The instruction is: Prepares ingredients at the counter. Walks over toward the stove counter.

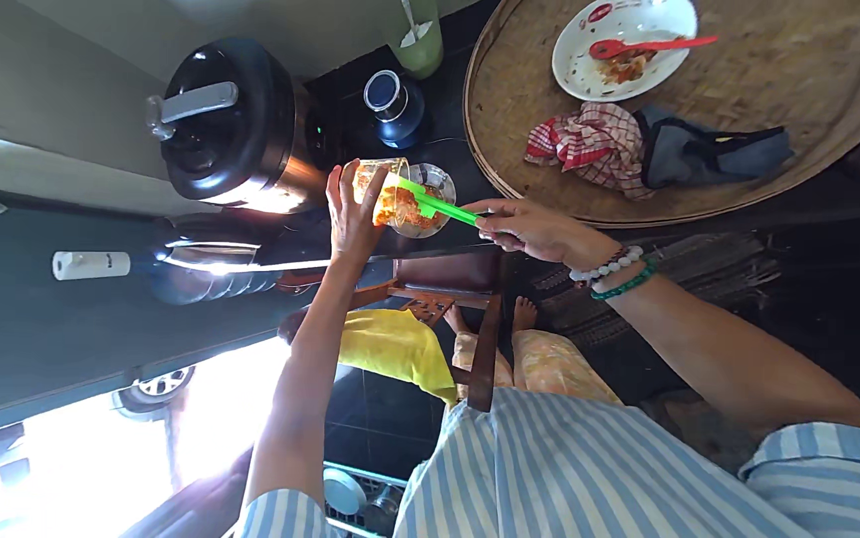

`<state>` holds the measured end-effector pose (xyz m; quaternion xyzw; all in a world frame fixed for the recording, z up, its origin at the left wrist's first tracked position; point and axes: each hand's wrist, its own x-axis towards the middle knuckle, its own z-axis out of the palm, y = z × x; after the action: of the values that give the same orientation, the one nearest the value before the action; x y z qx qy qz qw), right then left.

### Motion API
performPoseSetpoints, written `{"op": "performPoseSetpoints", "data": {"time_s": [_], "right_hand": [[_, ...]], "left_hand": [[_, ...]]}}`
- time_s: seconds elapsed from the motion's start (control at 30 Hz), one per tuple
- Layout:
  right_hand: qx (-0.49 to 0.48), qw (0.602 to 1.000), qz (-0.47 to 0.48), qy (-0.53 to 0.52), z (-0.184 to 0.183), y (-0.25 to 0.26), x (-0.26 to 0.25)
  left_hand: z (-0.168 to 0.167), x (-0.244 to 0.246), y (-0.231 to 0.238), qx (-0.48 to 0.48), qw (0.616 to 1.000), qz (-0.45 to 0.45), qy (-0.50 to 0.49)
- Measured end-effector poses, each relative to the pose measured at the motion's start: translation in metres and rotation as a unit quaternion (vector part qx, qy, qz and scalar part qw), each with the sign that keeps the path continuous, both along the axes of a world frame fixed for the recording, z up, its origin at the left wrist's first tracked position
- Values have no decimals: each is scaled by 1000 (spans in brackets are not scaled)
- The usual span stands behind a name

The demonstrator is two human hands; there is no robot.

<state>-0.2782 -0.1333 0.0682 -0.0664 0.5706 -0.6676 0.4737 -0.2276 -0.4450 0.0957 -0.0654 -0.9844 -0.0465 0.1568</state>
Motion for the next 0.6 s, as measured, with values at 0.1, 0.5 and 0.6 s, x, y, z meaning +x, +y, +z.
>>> {"op": "performPoseSetpoints", "data": {"time_s": [0.1,0.5,0.6], "right_hand": [[66,981,-52,175,3,8,-5],[305,692,-40,653,-16,-17,26],[300,683,-29,665,-10,-11,30]], "left_hand": [[0,3,-2,23,999,26,22],[-9,15,-1,86,986,123,76],[12,28,10,88,987,132,1]]}}
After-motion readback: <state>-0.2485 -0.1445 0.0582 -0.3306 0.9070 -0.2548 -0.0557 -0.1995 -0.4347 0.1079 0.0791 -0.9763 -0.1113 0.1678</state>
